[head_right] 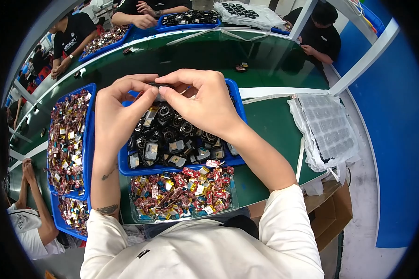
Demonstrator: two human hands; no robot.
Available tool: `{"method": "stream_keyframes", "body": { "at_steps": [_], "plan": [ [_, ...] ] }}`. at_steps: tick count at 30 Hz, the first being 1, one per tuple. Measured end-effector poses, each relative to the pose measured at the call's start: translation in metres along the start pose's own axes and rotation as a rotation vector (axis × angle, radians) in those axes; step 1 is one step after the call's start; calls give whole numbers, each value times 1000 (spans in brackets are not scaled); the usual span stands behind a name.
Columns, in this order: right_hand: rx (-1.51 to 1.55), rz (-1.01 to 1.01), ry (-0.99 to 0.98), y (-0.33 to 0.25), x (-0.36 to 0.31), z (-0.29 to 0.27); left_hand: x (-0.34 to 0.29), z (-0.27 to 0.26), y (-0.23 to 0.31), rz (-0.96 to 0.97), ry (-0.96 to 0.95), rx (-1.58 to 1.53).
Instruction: Sorting and preparing small electronic or mechanical components on an assembly line.
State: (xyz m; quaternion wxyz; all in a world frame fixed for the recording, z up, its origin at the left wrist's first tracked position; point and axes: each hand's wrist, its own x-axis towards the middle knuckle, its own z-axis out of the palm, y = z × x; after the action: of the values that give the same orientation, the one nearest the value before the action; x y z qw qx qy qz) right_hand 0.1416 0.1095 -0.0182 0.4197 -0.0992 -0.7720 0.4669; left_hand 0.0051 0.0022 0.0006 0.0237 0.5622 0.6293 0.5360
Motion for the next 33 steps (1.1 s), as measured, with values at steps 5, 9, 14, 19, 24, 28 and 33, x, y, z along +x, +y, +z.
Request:
{"method": "stream_keyframes", "body": {
  "at_steps": [5,9,14,19,24,28,33],
  "plan": [
    [20,-4,127,5,3,-8,-1,3,5,-42,31,-97],
    [188,69,148,1,10,-18,0,-1,5,-37,60,-110],
    [302,137,95,-1,9,-17,1,-3,7,-177,-75,-119],
    [359,188,46,-5,9,-18,1,-2,5,-166,-114,-266],
    [386,122,49,3,7,-16,-1,0,6,-121,-146,-269],
    [294,92,94,3,5,-12,-1,2,5,-202,-175,-380],
    [208,10,158,0,3,-7,-2,3,5,-270,-161,-467]
  ]
}}
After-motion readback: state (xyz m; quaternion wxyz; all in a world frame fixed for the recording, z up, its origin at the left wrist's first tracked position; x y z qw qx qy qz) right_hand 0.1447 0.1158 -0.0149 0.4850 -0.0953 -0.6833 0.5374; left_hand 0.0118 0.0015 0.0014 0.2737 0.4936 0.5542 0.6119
